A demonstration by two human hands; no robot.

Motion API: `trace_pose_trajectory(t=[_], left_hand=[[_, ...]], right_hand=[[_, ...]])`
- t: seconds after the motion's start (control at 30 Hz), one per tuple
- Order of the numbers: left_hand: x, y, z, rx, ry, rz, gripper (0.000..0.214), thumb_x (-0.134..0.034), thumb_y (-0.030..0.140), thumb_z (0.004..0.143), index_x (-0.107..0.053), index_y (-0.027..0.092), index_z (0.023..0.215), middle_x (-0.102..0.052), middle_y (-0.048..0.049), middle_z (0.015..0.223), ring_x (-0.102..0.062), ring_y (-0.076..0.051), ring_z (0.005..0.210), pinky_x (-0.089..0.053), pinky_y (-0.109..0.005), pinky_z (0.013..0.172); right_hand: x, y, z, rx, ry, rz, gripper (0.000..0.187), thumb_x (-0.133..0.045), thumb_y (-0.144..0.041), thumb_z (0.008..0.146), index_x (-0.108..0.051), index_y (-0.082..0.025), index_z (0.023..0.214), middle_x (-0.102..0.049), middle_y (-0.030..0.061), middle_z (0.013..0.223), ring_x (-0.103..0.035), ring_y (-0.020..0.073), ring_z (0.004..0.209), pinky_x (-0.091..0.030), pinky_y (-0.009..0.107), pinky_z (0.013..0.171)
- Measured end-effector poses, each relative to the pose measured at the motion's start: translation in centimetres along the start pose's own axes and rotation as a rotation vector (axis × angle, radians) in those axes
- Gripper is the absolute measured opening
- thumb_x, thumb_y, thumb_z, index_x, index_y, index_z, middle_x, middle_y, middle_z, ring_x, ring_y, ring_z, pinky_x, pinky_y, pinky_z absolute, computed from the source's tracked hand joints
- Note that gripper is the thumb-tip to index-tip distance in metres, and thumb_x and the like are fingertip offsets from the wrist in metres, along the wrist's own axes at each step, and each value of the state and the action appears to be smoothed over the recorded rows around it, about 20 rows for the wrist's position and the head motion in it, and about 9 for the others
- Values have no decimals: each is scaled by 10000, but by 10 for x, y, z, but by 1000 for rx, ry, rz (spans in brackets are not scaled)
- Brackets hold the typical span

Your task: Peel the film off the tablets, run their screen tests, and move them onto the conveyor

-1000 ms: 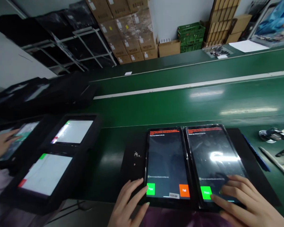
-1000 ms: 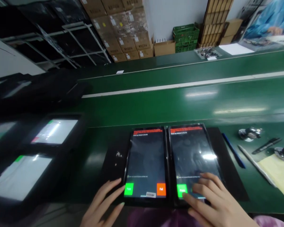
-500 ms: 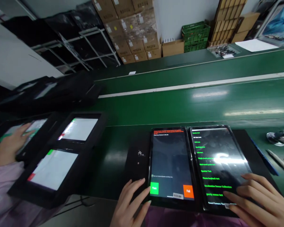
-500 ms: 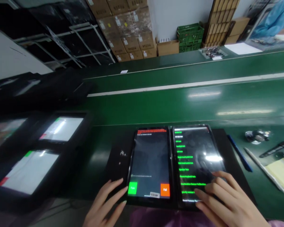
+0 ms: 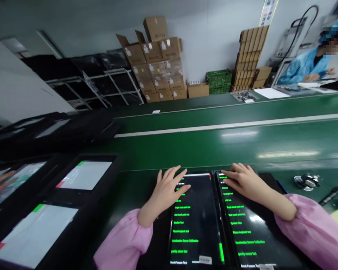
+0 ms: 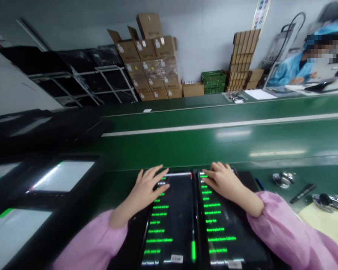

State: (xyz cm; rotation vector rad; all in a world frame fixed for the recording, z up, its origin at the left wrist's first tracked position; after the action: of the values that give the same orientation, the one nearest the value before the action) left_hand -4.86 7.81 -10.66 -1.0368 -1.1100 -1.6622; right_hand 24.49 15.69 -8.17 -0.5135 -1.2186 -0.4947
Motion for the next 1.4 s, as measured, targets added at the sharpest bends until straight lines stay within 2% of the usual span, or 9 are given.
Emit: trace_pose_trajectory(t=[0.17,0.3,0.43,0.6,0.83,1.0,1.17,1.27,1.4], left_hand=[[-10,4,-2,-121,191,-17,164,-706,415,976,-833,312,975,-780,-83,1218,-701,-320,1202,-440,-739,1127],[-11,1,-18,-169,387,-5,198,-639,378,1017,-813,289,1046,-795,-76,1119,-736,-276,1096,-445,-654,1170],[-18,-3,-17,-161,370,68,247,-606,387,1030,-779,303,1186,-779,-84,1187,-723,-275,1117,-422,-647,1194],[-27,-7,-16,-145,282,172,258,-607,435,1028,-790,311,1162,-753,-97,1272,-699,-305,1172,-440,-709,1154],[-27,-5,-18,-171,275,182,265,-572,394,1046,-777,292,1181,-757,-115,1247,-714,-305,1145,-508,-709,1085],[-28,-6,-18,-139,268,114,232,-607,355,1026,-778,292,1170,-756,-109,1240,-712,-304,1154,-460,-723,1130],[-29,-5,-18,-143,272,118,234,-588,315,1026,-780,293,1159,-760,-103,1226,-719,-296,1143,-454,-723,1134],[-28,-6,-17,-165,299,145,229,-596,340,1012,-772,281,1145,-767,-108,1219,-729,-308,1125,-473,-717,1116],[-19,-11,-16,-162,418,152,277,-583,397,1005,-742,254,1182,-778,-123,1197,-743,-312,1087,-503,-655,1106]], right_hand=[[2,-10,-10,58,34,51,402,-491,-328,1122,-800,-230,885,-673,34,739,-653,192,739,-490,342,708],[4,-4,-20,27,187,76,459,-406,-397,1150,-801,-213,1006,-697,45,762,-644,183,706,-475,346,700],[-4,-2,-17,31,241,33,460,-399,-394,1150,-800,-207,1025,-680,46,739,-633,179,674,-460,329,665],[-11,-5,-17,26,185,-20,352,-476,-317,1126,-798,-230,1014,-671,37,736,-639,186,674,-457,320,643],[-14,-2,-19,34,187,14,477,-353,-366,1158,-794,-222,1045,-670,43,723,-635,183,662,-460,316,635],[-16,-3,-18,40,198,18,565,-280,-369,1168,-793,-211,994,-682,44,710,-637,178,643,-464,317,619],[-16,-5,-16,66,268,-13,529,-300,-289,1160,-777,-185,955,-681,37,696,-630,173,609,-454,322,606],[-6,-11,-15,86,308,-17,439,-364,-235,1144,-761,-189,960,-678,27,702,-626,165,610,-450,315,617],[36,-36,-18,154,446,72,370,-350,-233,1152,-709,-168,1095,-677,20,744,-633,150,651,-485,295,651]])
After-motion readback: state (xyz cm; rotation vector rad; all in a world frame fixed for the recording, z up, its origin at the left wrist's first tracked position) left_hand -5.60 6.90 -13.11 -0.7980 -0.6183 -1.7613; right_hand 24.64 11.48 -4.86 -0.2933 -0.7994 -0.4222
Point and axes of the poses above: each hand's wrist, its own z-axis towards the middle knuckle, its own x-axis out of the back of the hand, y = z × x, the point moved 3 cm from there along z, towards the middle knuckle
